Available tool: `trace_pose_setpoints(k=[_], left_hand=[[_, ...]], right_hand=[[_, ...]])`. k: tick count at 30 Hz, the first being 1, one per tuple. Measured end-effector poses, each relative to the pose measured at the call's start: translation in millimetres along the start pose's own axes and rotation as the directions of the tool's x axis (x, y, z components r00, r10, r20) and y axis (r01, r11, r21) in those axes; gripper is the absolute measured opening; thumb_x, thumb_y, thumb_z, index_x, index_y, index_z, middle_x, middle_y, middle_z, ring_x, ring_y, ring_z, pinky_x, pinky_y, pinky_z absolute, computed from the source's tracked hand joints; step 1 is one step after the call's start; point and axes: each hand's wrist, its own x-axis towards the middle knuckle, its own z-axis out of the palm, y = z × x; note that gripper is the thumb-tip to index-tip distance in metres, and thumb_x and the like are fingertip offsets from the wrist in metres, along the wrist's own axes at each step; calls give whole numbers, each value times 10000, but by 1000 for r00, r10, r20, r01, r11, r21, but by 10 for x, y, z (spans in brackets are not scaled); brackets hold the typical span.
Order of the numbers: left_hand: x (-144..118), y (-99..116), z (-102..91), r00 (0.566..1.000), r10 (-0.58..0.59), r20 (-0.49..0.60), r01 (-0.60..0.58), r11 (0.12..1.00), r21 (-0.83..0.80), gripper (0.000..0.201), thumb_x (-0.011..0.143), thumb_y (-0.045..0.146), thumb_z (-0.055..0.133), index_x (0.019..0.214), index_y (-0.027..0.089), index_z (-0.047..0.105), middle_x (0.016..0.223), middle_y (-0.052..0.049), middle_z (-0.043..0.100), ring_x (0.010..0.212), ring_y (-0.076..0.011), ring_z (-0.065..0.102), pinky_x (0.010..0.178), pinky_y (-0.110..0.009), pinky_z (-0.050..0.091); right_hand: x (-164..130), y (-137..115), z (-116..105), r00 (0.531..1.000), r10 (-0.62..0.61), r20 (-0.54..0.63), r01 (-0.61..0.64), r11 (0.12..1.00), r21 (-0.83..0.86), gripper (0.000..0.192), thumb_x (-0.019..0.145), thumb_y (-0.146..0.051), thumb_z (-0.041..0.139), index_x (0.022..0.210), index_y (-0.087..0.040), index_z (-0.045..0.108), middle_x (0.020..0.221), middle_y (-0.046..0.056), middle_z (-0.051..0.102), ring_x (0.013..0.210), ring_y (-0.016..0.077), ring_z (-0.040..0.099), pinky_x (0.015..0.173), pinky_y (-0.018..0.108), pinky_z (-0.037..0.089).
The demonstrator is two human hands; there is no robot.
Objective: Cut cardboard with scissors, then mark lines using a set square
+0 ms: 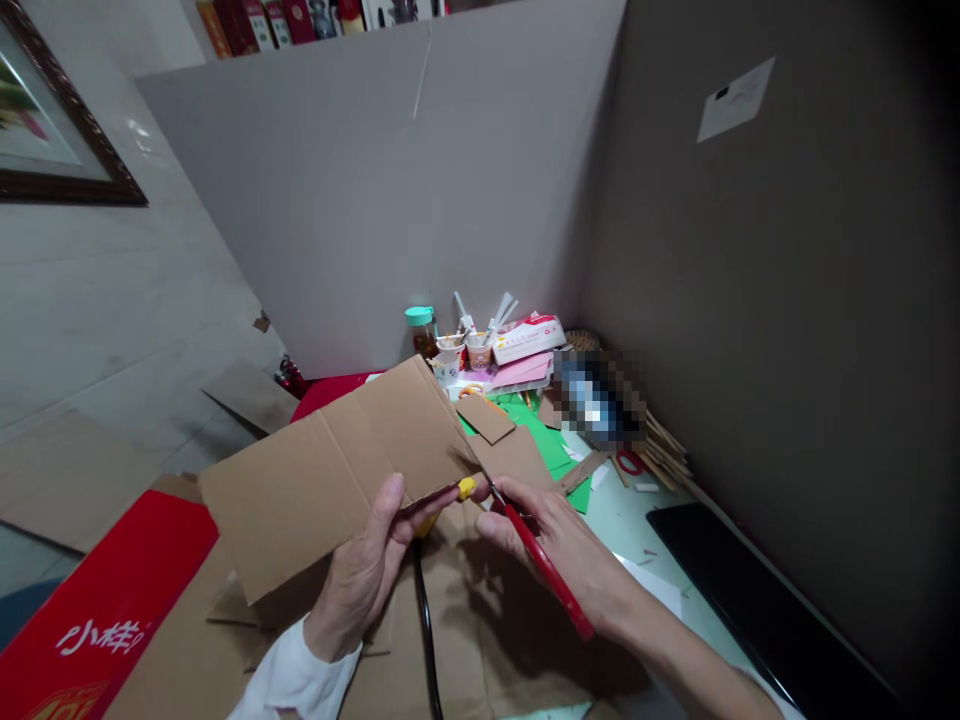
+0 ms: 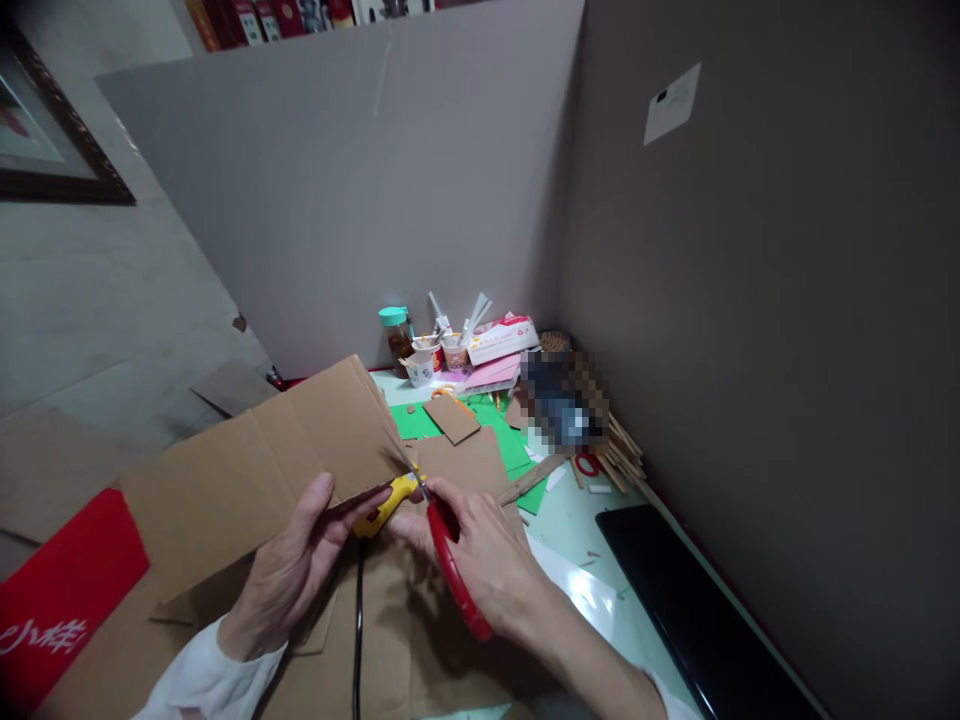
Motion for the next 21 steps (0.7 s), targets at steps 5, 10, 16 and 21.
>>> trace_pose_setpoints(k=[5, 10, 16, 21], left_hand=[[11, -19, -19, 1000, -7, 18, 8, 999, -41, 541, 759, 680, 710, 918, 172, 809, 1029, -101, 782, 1194, -307, 655, 1166, -359, 405], [-10, -17, 43, 1000, 8, 14, -7, 994, -113, 495, 773, 605, 746, 916, 133, 796, 1024, -124, 782, 1146, -309, 683, 1159, -382, 415], [-17, -26, 72, 999, 29, 31, -23, 984, -177, 395, 888, 487, 669, 969, 114, 772, 1099, -126, 767, 1124, -268, 697, 1154, -378, 418], [-42, -50, 80, 993, -11, 114, 27, 990, -137, 440, 915, 490, 631, 1036, 92, 773, 1117, -147, 758, 1165, -295, 675, 1152, -399, 421]], right_hand=[[12, -3, -4, 994, 64, 83, -60, 997, -49, 496, 877, -716, 477, 854, -276, 706, 746, 48, 680, 711, 231, 585, 662, 330, 410], [1, -15, 4, 990, 87, 113, -82, 995, -51, 512, 913, -689, 440, 710, -243, 586, 609, -15, 519, 585, 151, 388, 609, 295, 330], [15, 6, 1, 987, 112, 117, -104, 992, -77, 521, 911, -676, 459, 657, -224, 519, 572, -23, 468, 568, 140, 367, 593, 290, 302], [24, 14, -17, 984, 103, 148, -89, 991, -101, 455, 918, -656, 491, 890, -239, 670, 719, 22, 669, 684, 198, 588, 711, 316, 389]])
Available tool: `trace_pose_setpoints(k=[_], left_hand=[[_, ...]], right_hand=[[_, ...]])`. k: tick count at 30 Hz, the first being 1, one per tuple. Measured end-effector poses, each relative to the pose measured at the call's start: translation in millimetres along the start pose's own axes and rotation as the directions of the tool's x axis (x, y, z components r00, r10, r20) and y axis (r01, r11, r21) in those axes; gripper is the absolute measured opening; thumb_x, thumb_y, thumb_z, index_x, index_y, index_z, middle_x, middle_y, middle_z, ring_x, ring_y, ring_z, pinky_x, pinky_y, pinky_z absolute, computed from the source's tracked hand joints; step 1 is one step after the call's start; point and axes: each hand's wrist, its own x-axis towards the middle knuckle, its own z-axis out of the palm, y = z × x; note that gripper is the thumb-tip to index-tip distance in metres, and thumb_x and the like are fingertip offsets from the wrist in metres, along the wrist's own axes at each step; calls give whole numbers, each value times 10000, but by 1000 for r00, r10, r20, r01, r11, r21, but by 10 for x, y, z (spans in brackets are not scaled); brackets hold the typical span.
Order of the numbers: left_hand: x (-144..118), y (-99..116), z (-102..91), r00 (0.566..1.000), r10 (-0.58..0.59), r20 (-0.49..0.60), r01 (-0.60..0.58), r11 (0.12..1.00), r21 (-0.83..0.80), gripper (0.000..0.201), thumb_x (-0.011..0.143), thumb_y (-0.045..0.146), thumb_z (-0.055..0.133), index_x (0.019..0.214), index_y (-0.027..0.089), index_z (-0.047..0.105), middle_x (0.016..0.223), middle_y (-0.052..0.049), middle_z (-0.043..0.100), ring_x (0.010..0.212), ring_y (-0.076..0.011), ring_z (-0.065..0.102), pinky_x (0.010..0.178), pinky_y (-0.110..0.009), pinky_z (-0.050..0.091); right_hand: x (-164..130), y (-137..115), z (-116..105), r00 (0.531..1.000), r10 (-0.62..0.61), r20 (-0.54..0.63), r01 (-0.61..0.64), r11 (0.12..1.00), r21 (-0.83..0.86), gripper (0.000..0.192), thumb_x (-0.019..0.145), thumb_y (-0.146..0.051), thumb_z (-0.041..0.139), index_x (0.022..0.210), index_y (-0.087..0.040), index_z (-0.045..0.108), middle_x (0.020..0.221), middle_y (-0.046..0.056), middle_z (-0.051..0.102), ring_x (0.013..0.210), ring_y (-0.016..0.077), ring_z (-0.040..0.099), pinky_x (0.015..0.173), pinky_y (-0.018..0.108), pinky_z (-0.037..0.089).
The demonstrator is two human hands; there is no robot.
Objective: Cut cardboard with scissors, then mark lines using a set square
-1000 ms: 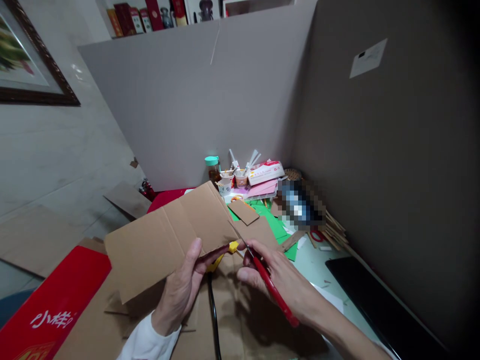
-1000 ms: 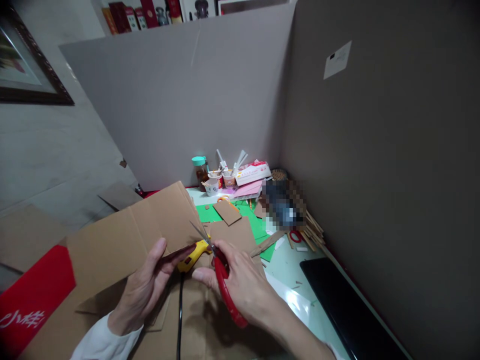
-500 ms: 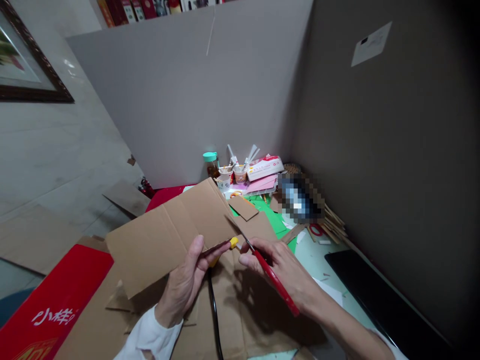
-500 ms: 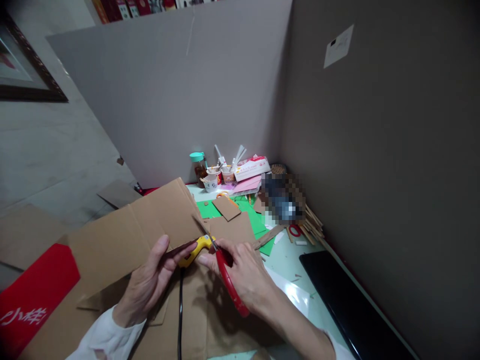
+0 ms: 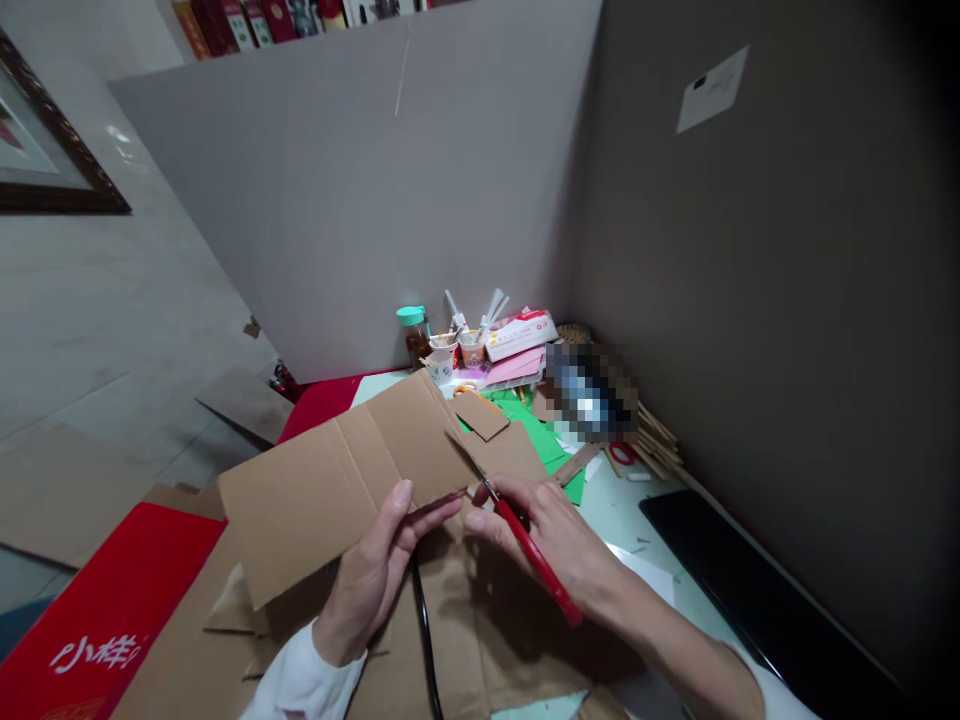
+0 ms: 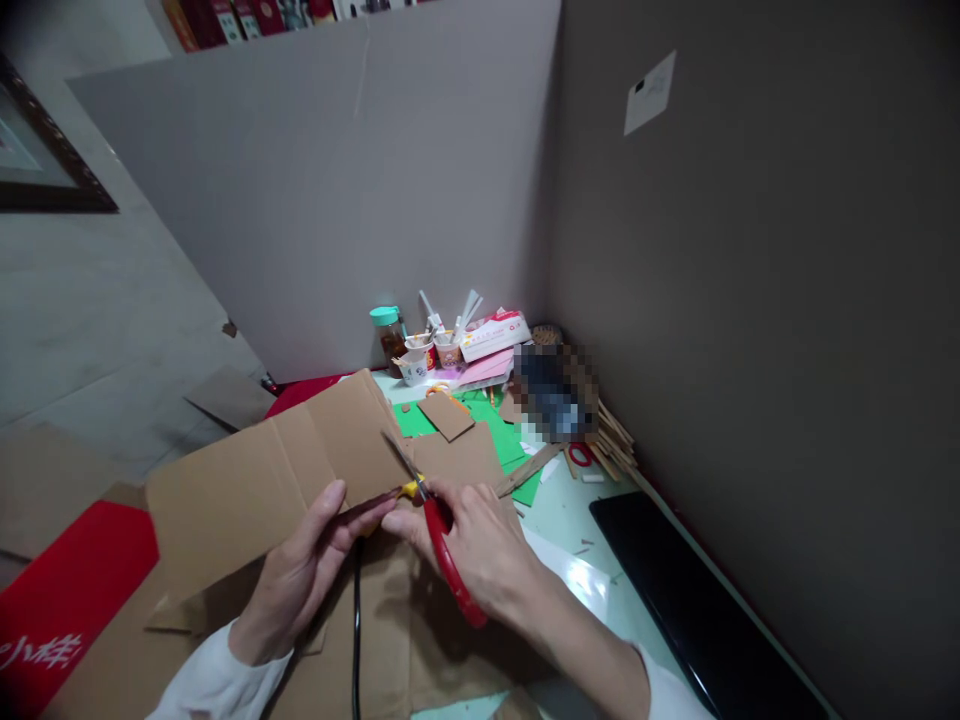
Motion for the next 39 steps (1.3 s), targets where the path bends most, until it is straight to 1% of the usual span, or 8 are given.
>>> trace_pose_setpoints(k=[4, 8, 14, 18, 22, 30, 34, 39], left_hand=[[-27, -24, 18, 999, -8, 50, 7, 1000, 23, 461, 914, 511, 623, 1098, 111, 763, 1153, -142, 747, 1173, -312, 668, 1123, -433, 454], [-39, -13, 13, 999, -7, 38, 6, 1000, 28, 431, 908, 499, 635, 1005, 108, 789, 1091, -150, 764, 1108, -304, 698, 1082, -413, 492], [-31, -43, 53, 999, 8, -54, -7, 1000, 15, 411, 817, 507, 737, 935, 117, 795, 1000, -148, 782, 946, -292, 738, 916, -384, 580], [-21, -144, 96, 990, 2, -143, 1, 1000, 26, 491, 730, 577, 793, 867, 105, 786, 917, -145, 786, 889, -273, 735, 883, -377, 577], [-21, -217, 94, 979, -4, -203, 12, 999, 41, 467, 804, 592, 722, 859, 130, 756, 857, -95, 779, 821, -204, 725, 877, -391, 565], [-73, -174, 89, 988, -88, -129, 100, 991, 88, 472, 743, 607, 750, 648, 145, 747, 704, -89, 740, 684, -217, 676, 742, -318, 559], [-83, -151, 115, 989, -96, -114, 106, 991, 85, 498, 721, 625, 757, 653, 131, 751, 694, -91, 737, 676, -222, 671, 753, -332, 564], [-92, -70, 150, 989, -81, -126, 88, 995, 46, 524, 698, 657, 761, 679, 133, 760, 691, -88, 743, 795, -266, 716, 855, -361, 563]], right_hand=[[0, 6, -7, 1000, -17, 3, 17, 1000, -10, 467, 947, -651, 455, 917, -244, 680, 804, 39, 704, 773, 218, 627, 753, 324, 411], [11, 1, -2, 1000, -15, -19, 15, 999, -29, 493, 945, -660, 465, 823, -231, 674, 683, 23, 646, 686, 200, 584, 710, 316, 389], [6, 15, 60, 998, -20, -58, 19, 1000, -19, 496, 965, -616, 458, 722, -217, 624, 593, -1, 578, 563, 146, 479, 619, 284, 345], [-18, 5, 139, 999, -44, -20, 45, 998, 40, 484, 972, -579, 469, 732, -199, 650, 610, -7, 617, 555, 118, 494, 566, 244, 341], [-39, -24, 217, 1000, -18, 6, 18, 998, 68, 474, 950, -583, 515, 696, -196, 615, 594, -12, 611, 533, 111, 482, 528, 236, 327], [-50, -20, 188, 994, -3, 112, -14, 989, 145, 356, 966, -534, 521, 801, -221, 563, 716, -13, 684, 659, 147, 630, 631, 251, 412], [-48, -36, 158, 991, -11, 136, -11, 987, 162, 376, 971, -542, 501, 797, -219, 584, 737, -8, 693, 682, 156, 638, 658, 266, 422], [-50, -101, 142, 994, -17, 112, 2, 990, 139, 347, 927, -563, 556, 873, -223, 595, 761, -3, 661, 707, 180, 599, 643, 285, 390]])
